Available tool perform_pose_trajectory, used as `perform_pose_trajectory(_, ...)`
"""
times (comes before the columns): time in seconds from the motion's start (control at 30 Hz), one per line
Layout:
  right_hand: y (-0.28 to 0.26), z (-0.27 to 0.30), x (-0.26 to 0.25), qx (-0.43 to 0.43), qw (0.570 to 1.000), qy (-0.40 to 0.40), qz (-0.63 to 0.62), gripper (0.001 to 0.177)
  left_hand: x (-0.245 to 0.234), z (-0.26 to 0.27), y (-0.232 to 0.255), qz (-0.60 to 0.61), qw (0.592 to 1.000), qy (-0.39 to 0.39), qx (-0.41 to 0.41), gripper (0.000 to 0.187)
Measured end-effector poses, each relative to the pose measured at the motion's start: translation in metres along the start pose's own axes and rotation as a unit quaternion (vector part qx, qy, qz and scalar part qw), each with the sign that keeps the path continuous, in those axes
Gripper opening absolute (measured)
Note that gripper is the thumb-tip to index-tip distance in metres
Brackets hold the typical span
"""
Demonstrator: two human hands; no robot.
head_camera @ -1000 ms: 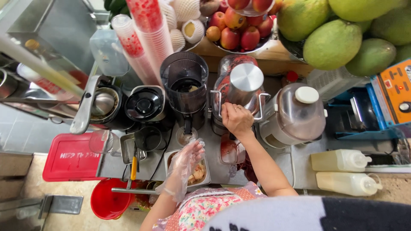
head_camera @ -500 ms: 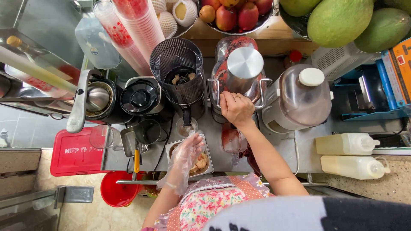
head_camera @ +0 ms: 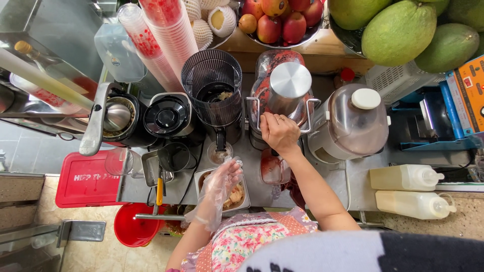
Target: Processing fruit through a commercial juicing machine to make fresh juice.
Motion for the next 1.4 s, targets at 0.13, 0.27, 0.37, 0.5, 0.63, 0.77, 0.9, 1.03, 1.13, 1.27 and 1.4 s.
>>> perform_pose_trajectory(0.13, -0.001, 0.000, -0.002, -0.009, 1.000, 0.011, -0.008, 0.012, 0.005, 0.020, 0.009, 0.017, 1.000, 0.006, 0.006, 0.031)
perform_pose_trajectory(0.27, -0.001, 0.001, -0.001, 0.002, 1.000, -0.008, -0.006, 0.012, 0.004, 0.035, 0.019, 0.020, 0.999, -0.015, 0.023, 0.033)
perform_pose_trajectory(0.37, -0.003, 0.000, -0.002, 0.001, 1.000, -0.007, -0.008, 0.011, 0.003, 0.052, 0.032, -0.011, 0.999, -0.022, 0.044, 0.035)
perform_pose_trajectory(0.5, 0.001, -0.002, 0.000, -0.002, 1.000, -0.012, 0.001, 0.011, -0.009, 0.058, 0.054, -0.081, 0.993, 0.005, 0.091, 0.037)
perform_pose_trajectory(0.63, -0.004, -0.003, -0.003, 0.004, 1.000, -0.025, 0.000, 0.012, 0.011, 0.106, 0.117, -0.074, 0.989, 0.028, 0.124, 0.041)
perform_pose_trajectory(0.77, -0.001, -0.010, 0.000, 0.010, 1.000, -0.023, 0.008, 0.013, 0.007, 0.114, 0.169, -0.087, 0.974, 0.065, 0.199, 0.037)
perform_pose_trajectory(0.9, 0.000, -0.005, 0.003, 0.020, 0.999, -0.027, 0.035, 0.015, 0.015, 0.132, 0.217, -0.102, 0.962, 0.113, 0.229, 0.030)
perform_pose_trajectory(1.03, 0.003, 0.007, 0.000, 0.056, 0.996, -0.069, 0.020, 0.016, 0.004, 0.125, 0.245, -0.146, 0.960, 0.120, 0.209, 0.031)
perform_pose_trajectory(1.13, 0.011, 0.002, 0.007, 0.051, 0.997, -0.059, 0.022, 0.017, 0.002, 0.111, 0.275, -0.156, 0.953, 0.088, 0.244, 0.035)
perform_pose_trajectory(1.27, 0.012, 0.011, 0.006, 0.055, 0.996, -0.072, 0.017, 0.020, -0.004, 0.100, 0.292, -0.162, 0.956, 0.100, 0.222, 0.037)
perform_pose_trajectory(1.4, 0.012, 0.014, 0.004, 0.049, 0.995, -0.086, 0.026, 0.024, -0.015, 0.085, 0.293, -0.153, 0.955, 0.116, 0.226, 0.034)
Point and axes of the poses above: each hand's wrist, its own z-axis away from the middle knuckle, its own x-axis out of the palm, y = z × x, the point moved 7 cm from there along -z, towards the middle knuckle, and after that the axes turned 11 degrees about -z, right-handed, at the moved point
